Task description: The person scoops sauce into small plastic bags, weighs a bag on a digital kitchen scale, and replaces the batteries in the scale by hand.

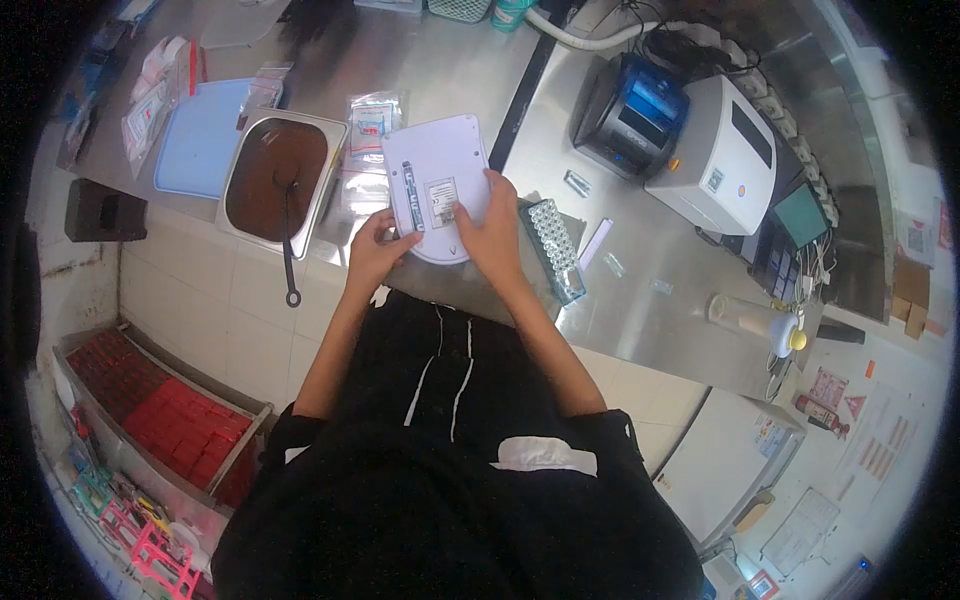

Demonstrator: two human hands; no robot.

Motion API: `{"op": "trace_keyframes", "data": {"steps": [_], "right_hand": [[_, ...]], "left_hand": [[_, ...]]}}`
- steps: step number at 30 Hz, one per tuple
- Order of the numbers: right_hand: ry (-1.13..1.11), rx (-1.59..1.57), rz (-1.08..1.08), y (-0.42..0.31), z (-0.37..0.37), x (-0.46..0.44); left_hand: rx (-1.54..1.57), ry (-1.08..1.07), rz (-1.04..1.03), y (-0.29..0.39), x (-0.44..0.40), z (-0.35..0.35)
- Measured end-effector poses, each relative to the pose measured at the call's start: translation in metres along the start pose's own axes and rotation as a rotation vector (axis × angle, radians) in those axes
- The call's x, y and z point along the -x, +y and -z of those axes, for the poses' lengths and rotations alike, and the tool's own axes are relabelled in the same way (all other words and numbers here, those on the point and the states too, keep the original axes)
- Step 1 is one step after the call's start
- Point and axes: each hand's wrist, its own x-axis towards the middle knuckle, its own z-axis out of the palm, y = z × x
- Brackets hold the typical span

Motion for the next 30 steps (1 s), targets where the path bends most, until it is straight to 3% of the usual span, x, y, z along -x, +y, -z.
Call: {"op": "trace_keyframes", "data": {"steps": [6, 8, 11, 16, 19, 21, 24, 30], "right_hand": [[0.04, 0.126, 0.132, -0.018, 0.004, 0.003], [-0.141, 0.295, 0.264, -0.023, 0.006, 0.001], [-0.303, 0.293, 0.323, -0.032, 0.005, -0.008], [-0.43, 0.318, 0.355, -0.03, 0.001, -0.017], [-0.467, 0.335, 0.382, -0.03, 0.001, -0.017], [-0.479, 0.355, 0.406, -0.03, 0.001, -0.019], [-0.472, 0.416, 0.493, -0.031, 0.001, -0.023], [-0.563, 0.379, 0.471, -0.025, -0.007, -0.021]], "left_hand": [[0.007, -0.026, -0.017, -0.003, -0.002, 0.002], [0.019, -0.029, -0.024, -0.004, -0.001, 0.004], [0.062, -0.038, -0.008, -0.001, 0.003, 0.003], [0.117, -0.027, 0.034, -0.006, 0.004, 0.003], [0.098, 0.002, -0.009, -0.019, -0.002, 0.001], [0.092, 0.077, -0.147, -0.022, -0.005, -0.006], [0.015, 0.096, -0.025, -0.012, -0.001, -0.008], [-0.029, 0.151, -0.117, -0.024, -0.006, -0.012]]}}
